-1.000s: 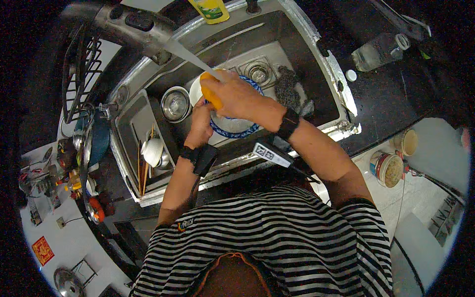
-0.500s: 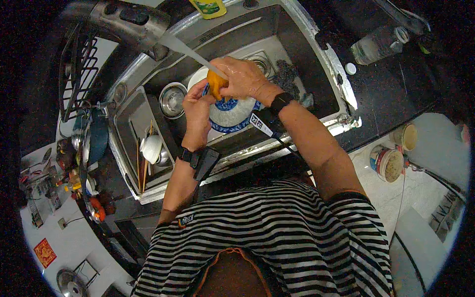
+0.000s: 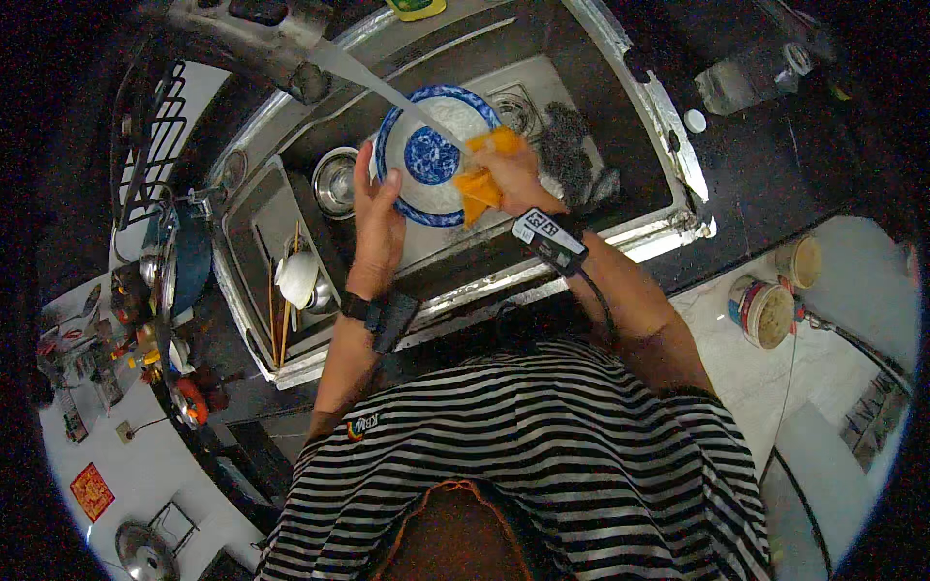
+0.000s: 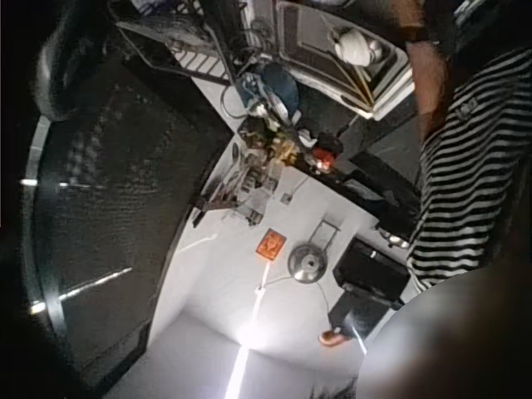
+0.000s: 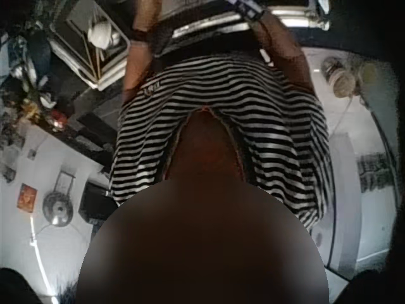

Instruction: The person washes several dishes in a kitchen sink using a yellow sponge and running water. They scrub and rinse a small metal bowl, a white bowl, a blue-and-white patterned plate, and a white cup, then place each item in the sink's drainboard.

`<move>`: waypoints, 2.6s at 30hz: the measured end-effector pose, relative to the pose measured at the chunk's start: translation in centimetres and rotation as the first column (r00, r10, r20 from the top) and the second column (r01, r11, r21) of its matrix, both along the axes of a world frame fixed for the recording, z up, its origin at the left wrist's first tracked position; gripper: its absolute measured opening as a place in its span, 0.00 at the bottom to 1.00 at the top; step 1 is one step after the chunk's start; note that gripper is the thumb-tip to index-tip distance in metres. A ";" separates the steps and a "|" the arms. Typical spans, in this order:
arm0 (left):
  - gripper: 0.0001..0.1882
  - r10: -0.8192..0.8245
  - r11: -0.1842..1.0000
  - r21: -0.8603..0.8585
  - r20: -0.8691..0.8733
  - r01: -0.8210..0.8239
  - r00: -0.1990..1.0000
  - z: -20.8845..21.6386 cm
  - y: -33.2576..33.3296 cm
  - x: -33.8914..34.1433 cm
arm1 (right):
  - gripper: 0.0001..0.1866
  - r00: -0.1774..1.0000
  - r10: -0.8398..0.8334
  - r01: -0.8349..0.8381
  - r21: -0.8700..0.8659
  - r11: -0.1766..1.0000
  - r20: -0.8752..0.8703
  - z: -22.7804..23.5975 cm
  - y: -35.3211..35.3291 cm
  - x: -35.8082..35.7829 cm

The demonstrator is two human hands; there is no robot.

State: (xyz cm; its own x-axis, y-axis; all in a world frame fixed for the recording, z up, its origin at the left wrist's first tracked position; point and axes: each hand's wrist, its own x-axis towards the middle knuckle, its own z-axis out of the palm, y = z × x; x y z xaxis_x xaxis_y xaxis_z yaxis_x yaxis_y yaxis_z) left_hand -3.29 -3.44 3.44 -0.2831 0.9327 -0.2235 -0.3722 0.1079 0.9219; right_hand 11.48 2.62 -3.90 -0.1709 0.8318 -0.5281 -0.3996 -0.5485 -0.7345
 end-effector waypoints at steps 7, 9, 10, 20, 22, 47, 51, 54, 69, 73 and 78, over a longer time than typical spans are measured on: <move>0.25 -0.458 0.881 -0.256 -0.248 0.399 0.853 0.0 2.2 -1.9 | 0.23 0.577 -0.164 -0.759 0.600 0.253 0.800 4.4 4.2 0.6; 0.22 -0.299 0.947 -0.212 -0.297 0.242 0.907 -0.3 2.2 -0.7 | 0.24 0.573 -0.283 -0.791 0.609 0.055 0.769 4.5 4.6 0.1; 0.17 -0.192 0.974 -0.176 -0.325 0.140 0.926 -0.5 2.0 -0.1 | 0.25 0.554 -0.325 -0.770 0.620 0.150 0.766 4.1 4.9 0.1; 0.14 0.454 0.891 0.052 -0.085 -0.451 0.887 -1.5 2.3 3.4 | 0.18 0.975 -0.131 0.116 -0.093 0.989 -0.178 -2.2 -2.6 -2.8; 0.14 0.493 0.869 0.021 -0.118 -0.494 0.862 -2.3 2.1 2.5 | 0.16 0.947 -0.034 -0.062 -0.286 0.956 -0.319 -1.6 -3.7 -2.3; 0.19 0.232 0.923 -0.377 0.392 -0.075 0.890 -3.1 0.3 2.5 | 0.07 0.093 -0.407 -0.933 0.222 0.284 0.909 4.4 1.3 -1.2; 0.17 0.245 0.932 -0.347 0.402 -0.101 0.882 -3.7 1.2 1.9 | 0.08 0.101 -0.215 -0.930 0.169 0.326 0.971 3.6 0.6 0.5; 0.15 0.260 0.914 -0.396 0.399 -0.091 0.879 -4.7 1.2 2.3 | 0.08 0.174 0.145 -0.958 0.133 0.256 0.974 2.8 -1.1 -0.1; 0.15 -0.020 0.915 -0.400 0.076 0.048 0.997 -3.0 1.4 1.8 | 0.08 0.366 -0.065 -0.822 0.355 0.445 0.928 4.1 6.7 2.1; 0.21 -0.087 0.944 -0.319 0.021 0.089 0.996 -2.7 2.2 1.5 | 0.23 0.429 -0.291 -0.872 0.476 0.111 0.855 3.2 5.5 1.0; 0.23 0.054 0.982 -0.172 -0.160 -0.081 0.986 -1.0 3.0 1.1 | 0.25 0.524 0.055 -0.772 0.446 0.453 0.850 1.1 6.3 2.9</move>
State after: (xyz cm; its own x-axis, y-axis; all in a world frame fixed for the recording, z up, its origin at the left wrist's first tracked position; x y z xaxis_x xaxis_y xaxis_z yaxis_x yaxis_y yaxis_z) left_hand -2.15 -0.46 2.42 -0.3880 0.8595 -0.3328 -0.2392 0.2548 0.9369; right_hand 14.38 8.91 -2.76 -0.5407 0.8376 0.0782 0.4790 0.3830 -0.7899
